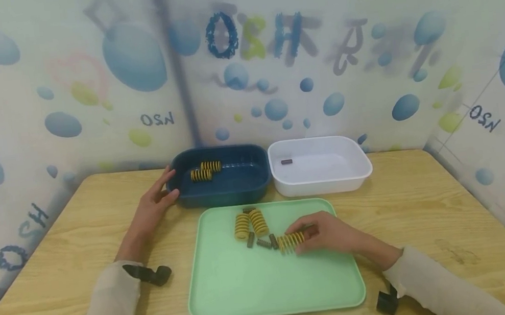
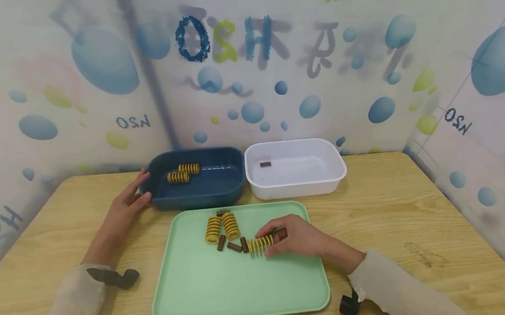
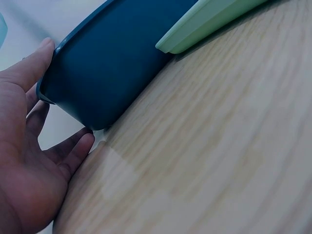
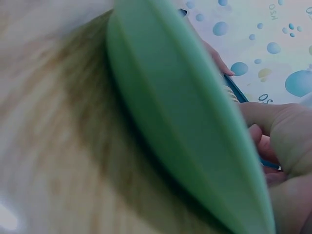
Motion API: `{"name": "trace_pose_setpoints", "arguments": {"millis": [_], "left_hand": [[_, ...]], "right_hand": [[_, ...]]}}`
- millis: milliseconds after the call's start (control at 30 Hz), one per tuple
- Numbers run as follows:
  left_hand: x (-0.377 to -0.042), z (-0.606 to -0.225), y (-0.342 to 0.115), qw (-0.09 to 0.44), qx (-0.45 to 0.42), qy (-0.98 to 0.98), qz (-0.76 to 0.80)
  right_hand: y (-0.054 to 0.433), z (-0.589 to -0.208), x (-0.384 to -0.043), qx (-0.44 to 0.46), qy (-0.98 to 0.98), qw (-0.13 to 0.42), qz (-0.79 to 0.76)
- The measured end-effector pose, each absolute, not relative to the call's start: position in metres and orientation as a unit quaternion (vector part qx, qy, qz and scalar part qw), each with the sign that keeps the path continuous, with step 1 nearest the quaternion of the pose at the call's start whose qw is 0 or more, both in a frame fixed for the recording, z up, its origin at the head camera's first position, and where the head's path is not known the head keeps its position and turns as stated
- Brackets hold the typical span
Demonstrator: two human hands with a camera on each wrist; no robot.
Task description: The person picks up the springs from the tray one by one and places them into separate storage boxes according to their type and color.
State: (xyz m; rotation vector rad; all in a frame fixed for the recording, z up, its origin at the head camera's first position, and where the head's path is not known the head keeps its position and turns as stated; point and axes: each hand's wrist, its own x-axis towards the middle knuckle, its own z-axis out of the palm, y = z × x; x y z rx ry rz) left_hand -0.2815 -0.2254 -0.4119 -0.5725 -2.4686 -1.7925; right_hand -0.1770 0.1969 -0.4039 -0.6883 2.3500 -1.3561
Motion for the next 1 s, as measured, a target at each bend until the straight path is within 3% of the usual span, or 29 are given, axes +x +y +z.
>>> {"name": "trace_pose_setpoints", "arguments": {"millis": [267,600,1000], "left_hand": [[-0.279,-0.411,-0.227,0.025,-0.177,-0.807,-0.563],[-0.279,-0.414,-0.227,0.024,-0.181,-0.811,-0.556],[-0.282,-0.413,-0.225,0.017,-0.176,-0.789,-0.589]], "right_hand": [[0.196,-0.396,-0.179,-0.243,0.825,0.151,-0.488],[0.19,-0.372,-0.185,-0.226,0.815,0.173,-0.505],[0.176,-0.348,-0.213,-0.203,0.823,0.148,-0.51]]}}
